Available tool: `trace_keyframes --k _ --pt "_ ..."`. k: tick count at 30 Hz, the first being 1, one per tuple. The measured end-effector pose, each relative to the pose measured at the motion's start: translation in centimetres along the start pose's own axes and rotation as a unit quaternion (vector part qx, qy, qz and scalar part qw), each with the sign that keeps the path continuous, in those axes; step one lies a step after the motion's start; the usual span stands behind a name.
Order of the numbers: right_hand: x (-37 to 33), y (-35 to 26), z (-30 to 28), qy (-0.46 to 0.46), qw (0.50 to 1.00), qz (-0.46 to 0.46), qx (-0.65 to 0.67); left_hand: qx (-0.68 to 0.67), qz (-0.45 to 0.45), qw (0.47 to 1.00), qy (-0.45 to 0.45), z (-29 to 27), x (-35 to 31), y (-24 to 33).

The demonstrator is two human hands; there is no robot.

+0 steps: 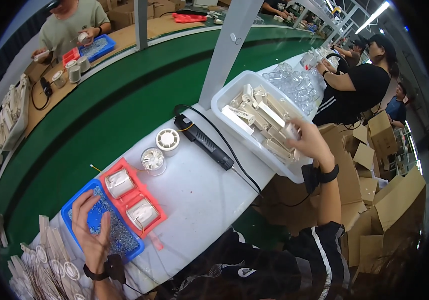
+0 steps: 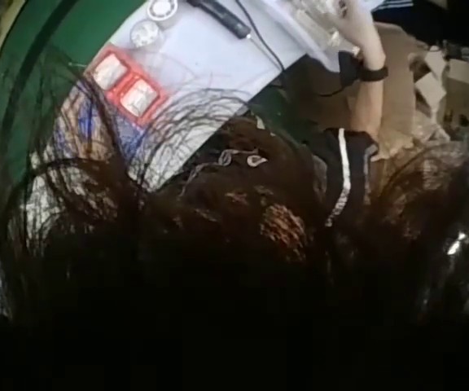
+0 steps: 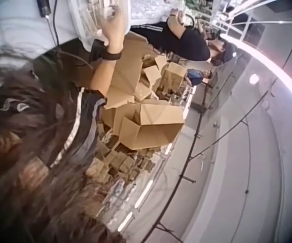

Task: The person places fan motors into a red mold, fits plastic housing components over them, and secures the assembly by driving screws from a blue tray with a power screwdriver. After assembling the units, the person removes them from the mold and sets them aside on the workbench.

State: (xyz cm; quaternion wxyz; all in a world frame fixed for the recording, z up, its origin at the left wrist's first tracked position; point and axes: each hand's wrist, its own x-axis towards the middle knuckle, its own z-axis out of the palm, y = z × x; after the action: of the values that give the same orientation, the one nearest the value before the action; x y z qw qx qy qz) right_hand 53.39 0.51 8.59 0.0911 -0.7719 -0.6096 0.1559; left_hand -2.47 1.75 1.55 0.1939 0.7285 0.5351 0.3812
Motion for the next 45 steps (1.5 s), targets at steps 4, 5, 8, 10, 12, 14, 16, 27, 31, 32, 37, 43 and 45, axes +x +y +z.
trace_keyframes --k 4,5,8,10,12,14,16,27,31,32,37,43,45 --pt "2.8 0.7 0.6 0.203 0.966 -0.144 -0.066 -0.005 0.008 1.000 -0.005 0.1 -0.2 0.1" --pt "3.0 0.2 0.7 0.168 0.975 -0.103 -0.100 -0.001 0.010 1.000 -0.015 0.1 -0.3 0.3" --pt "4.3 -1.0 1.6 0.088 0.982 -0.038 -0.162 -0.003 0.020 0.999 -0.027 0.1 -1.1 0.7" --pt "5.4 0.2 1.7 0.059 0.982 -0.054 -0.173 -0.026 0.040 0.998 -0.042 0.2 -1.5 1.0" --pt "5.9 1.6 1.8 0.062 0.982 -0.076 -0.164 -0.039 0.039 0.997 -0.054 0.7 -1.6 1.4" --pt "5.5 4.6 0.4 0.065 0.986 -0.072 -0.133 -0.066 0.074 0.991 -0.088 1.3 -1.2 1.9" --pt "4.1 2.7 -1.1 0.093 0.992 -0.057 -0.066 -0.075 0.099 0.986 -0.107 1.5 -0.9 1.7" --pt "-2.0 -15.2 11.6 -0.194 0.947 -0.227 0.121 -0.112 0.141 0.976 -0.124 4.1 -1.1 0.7" --pt "-0.8 -16.1 13.6 -0.186 0.934 -0.278 0.122 -0.117 0.132 0.978 -0.108 4.3 -1.5 0.8" --pt "-0.6 -16.2 13.6 -0.143 0.929 -0.325 0.105 -0.118 0.132 0.978 -0.106 4.3 -1.5 0.8" --pt "-0.7 -15.2 12.7 -0.122 0.947 -0.210 0.211 -0.120 0.143 0.977 -0.103 4.4 -1.5 0.7" --pt "-2.7 -10.4 14.6 -0.074 0.942 -0.223 0.238 -0.127 0.127 0.978 -0.107 4.3 -1.8 0.7" --pt "-3.3 -8.3 14.1 -0.085 0.947 -0.254 0.177 -0.137 0.117 0.977 -0.115 4.4 -1.7 0.7"
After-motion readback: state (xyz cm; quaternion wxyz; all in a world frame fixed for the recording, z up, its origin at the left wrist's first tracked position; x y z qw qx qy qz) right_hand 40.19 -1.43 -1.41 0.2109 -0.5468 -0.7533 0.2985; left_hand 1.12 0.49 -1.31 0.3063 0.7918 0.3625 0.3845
